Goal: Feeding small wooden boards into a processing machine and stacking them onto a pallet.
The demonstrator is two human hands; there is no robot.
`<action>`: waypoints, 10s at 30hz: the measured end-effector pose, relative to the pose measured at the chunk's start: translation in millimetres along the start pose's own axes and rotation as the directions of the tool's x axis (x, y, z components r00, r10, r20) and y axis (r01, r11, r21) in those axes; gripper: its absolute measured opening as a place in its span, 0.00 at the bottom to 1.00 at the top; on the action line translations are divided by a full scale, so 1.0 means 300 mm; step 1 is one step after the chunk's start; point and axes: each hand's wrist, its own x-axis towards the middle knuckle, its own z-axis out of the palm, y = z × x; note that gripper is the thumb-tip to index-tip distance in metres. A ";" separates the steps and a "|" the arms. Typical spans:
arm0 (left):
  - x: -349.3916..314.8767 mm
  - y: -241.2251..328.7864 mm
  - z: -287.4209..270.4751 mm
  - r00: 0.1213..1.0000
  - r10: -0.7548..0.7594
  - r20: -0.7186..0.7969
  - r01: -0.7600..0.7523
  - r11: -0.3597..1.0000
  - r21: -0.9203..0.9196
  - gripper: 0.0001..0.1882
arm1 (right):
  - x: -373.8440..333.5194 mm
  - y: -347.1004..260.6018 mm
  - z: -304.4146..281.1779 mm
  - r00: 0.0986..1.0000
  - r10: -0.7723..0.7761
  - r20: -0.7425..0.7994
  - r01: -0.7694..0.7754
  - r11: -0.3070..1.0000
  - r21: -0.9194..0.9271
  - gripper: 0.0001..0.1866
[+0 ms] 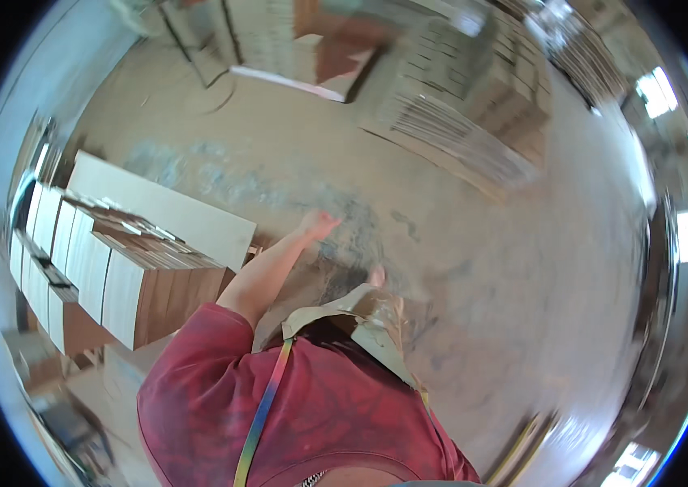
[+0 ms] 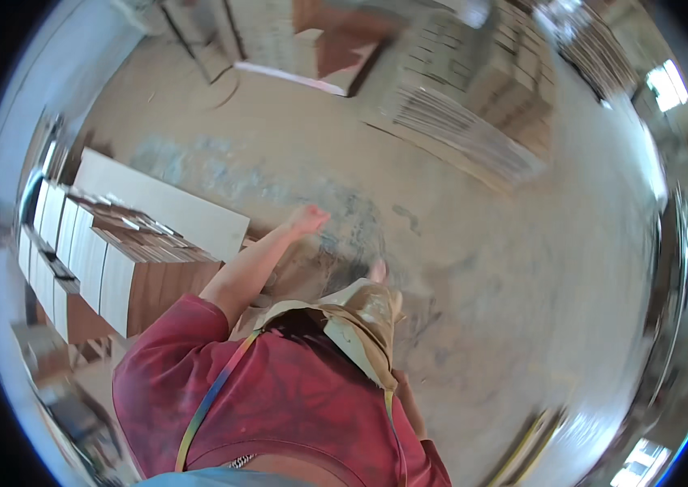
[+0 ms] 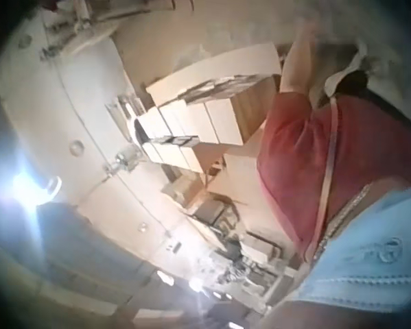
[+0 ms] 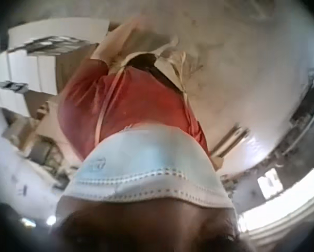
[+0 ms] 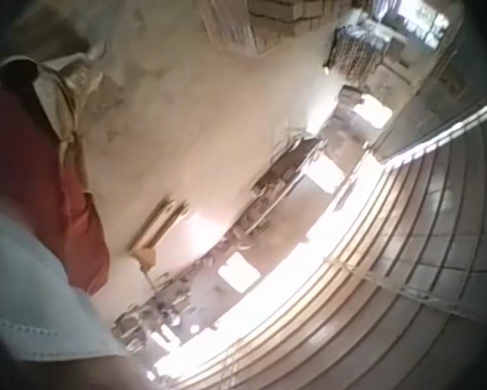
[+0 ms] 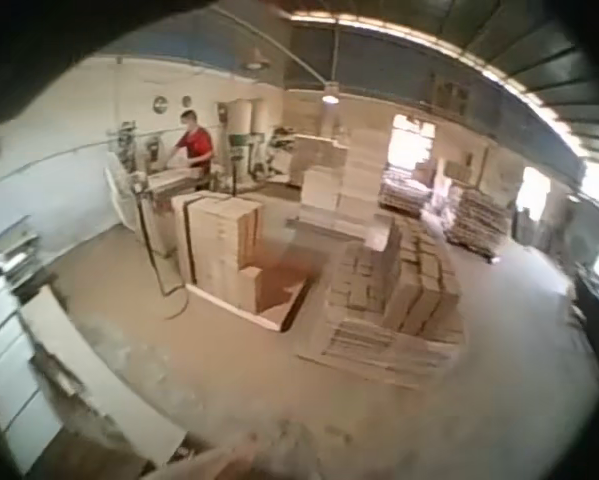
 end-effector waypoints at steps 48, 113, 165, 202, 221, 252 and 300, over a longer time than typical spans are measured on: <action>-0.697 -0.218 -0.632 0.028 -0.934 -0.357 -0.498 0.296 -0.815 0.13 | 2.799 -2.312 0.975 -0.239 -0.928 0.287 -0.865 0.337 0.371 0.07; -0.530 -0.084 -1.584 -0.613 -0.789 -0.029 -0.788 0.609 0.092 0.32 | 2.710 -1.907 2.488 -0.843 0.170 0.511 0.284 0.946 0.154 0.26; -0.614 -0.089 -1.592 -0.631 -0.733 -0.254 -0.728 0.673 -0.132 0.30 | 3.073 -1.788 2.656 -0.606 -0.603 0.519 0.480 0.243 0.843 0.22; -0.628 0.024 -1.658 -0.587 -0.791 -0.172 -0.788 0.607 -0.106 0.25 | 2.883 -1.642 2.786 -0.621 -0.705 0.343 0.544 -0.073 0.836 0.28; -0.595 -0.084 -1.682 -0.673 -0.735 -0.083 -0.710 0.673 -0.207 0.25 | 3.049 -1.873 2.575 -0.716 -0.519 0.467 0.343 0.322 0.882 0.34; -0.608 -0.064 -1.644 -0.653 -0.751 -0.099 -0.722 0.657 -0.217 0.23 | 3.069 -1.773 2.672 -0.678 -0.526 0.514 0.443 0.266 0.856 0.37; -0.620 -0.142 -1.685 -0.690 -0.723 0.042 -0.679 0.626 -0.382 0.28 | 2.797 -1.665 2.997 -0.620 -0.739 0.265 0.453 -0.061 0.889 0.26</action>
